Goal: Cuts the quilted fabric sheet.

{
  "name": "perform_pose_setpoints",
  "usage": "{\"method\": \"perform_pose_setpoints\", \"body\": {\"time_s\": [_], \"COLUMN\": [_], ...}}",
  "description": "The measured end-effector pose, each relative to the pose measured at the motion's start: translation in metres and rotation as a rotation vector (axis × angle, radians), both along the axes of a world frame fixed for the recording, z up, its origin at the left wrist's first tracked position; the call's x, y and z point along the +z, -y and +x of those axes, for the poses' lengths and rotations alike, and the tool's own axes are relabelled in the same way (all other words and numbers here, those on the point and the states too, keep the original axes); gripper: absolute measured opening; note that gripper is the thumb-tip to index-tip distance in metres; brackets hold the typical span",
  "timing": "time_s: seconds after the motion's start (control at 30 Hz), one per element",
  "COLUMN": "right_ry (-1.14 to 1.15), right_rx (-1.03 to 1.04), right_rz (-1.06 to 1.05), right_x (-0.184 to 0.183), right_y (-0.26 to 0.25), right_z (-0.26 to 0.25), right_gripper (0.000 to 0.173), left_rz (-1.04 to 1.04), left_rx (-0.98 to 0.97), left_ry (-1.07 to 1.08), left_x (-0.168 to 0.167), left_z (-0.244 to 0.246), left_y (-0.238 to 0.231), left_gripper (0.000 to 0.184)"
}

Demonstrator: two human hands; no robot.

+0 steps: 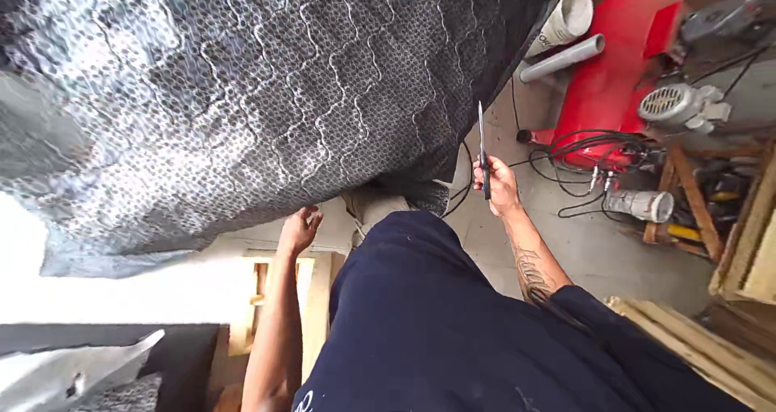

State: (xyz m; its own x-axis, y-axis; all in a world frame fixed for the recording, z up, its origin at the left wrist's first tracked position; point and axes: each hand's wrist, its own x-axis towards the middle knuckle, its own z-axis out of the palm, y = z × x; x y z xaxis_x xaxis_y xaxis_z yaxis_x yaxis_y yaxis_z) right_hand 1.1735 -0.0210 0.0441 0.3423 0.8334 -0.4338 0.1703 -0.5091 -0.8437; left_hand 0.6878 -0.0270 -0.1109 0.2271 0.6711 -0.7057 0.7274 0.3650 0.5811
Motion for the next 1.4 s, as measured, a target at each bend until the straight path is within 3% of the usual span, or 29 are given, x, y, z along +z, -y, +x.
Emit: {"method": "perform_pose_setpoints", "body": {"time_s": [0.23,0.33,0.53,0.6,0.73,0.8,0.83,0.9,0.97,1.0,1.17,1.3,1.4], "right_ry": [-0.027,-0.114,-0.204,-0.203,-0.190,-0.189,-0.198,-0.233,-0.258,-0.264,-0.316,-0.361,-0.419], "right_rx": [0.292,0.409,0.649,0.688,0.724,0.729,0.743,0.800,0.898,0.961,1.173,1.289,1.300], "right_rz": [-0.140,-0.141,-0.169,-0.182,-0.210,-0.222,-0.229,-0.247,-0.280,-0.291,-0.367,-0.425,-0.377], "right_x": [0.001,-0.011,-0.012,-0.008,-0.001,0.002,0.004,0.006,0.006,0.001,-0.034,-0.051,-0.053], "right_y": [0.037,0.028,0.013,0.013,0.025,0.030,0.031,0.030,0.027,0.023,0.009,0.003,0.001], "right_z": [0.072,0.079,0.112,0.141,0.216,0.243,0.252,0.260,0.259,0.255,0.221,0.199,0.185], "right_gripper": [0.050,0.050,0.056,0.056,0.060,0.063,0.065,0.068,0.070,0.072,0.071,0.061,0.059], "left_rz": [-0.084,-0.112,-0.251,-0.213,-0.120,-0.102,-0.082,-0.060,-0.071,-0.038,0.368,0.547,0.620], "left_rx": [0.239,0.333,0.878,0.888,0.923,1.030,1.098,1.168,1.114,1.050,0.726,0.650,0.677], "left_ry": [0.419,0.448,0.500,0.427,0.241,0.154,0.105,-0.018,-0.080,-0.068,-0.058,-0.012,-0.003], "left_x": [0.001,-0.002,-0.034,-0.051,-0.070,-0.087,-0.094,-0.096,-0.087,-0.083,-0.035,0.042,0.076], "left_z": [0.163,0.223,0.303,0.332,0.441,0.489,0.501,0.496,0.467,0.447,0.394,0.419,0.451], "left_y": [0.065,0.089,0.102,0.097,0.076,0.056,0.048,0.038,0.050,0.065,0.160,0.187,0.189], "left_gripper": [0.041,0.051,0.059,0.080,0.160,0.168,0.161,0.119,0.072,0.061,0.038,0.025,0.025]}}
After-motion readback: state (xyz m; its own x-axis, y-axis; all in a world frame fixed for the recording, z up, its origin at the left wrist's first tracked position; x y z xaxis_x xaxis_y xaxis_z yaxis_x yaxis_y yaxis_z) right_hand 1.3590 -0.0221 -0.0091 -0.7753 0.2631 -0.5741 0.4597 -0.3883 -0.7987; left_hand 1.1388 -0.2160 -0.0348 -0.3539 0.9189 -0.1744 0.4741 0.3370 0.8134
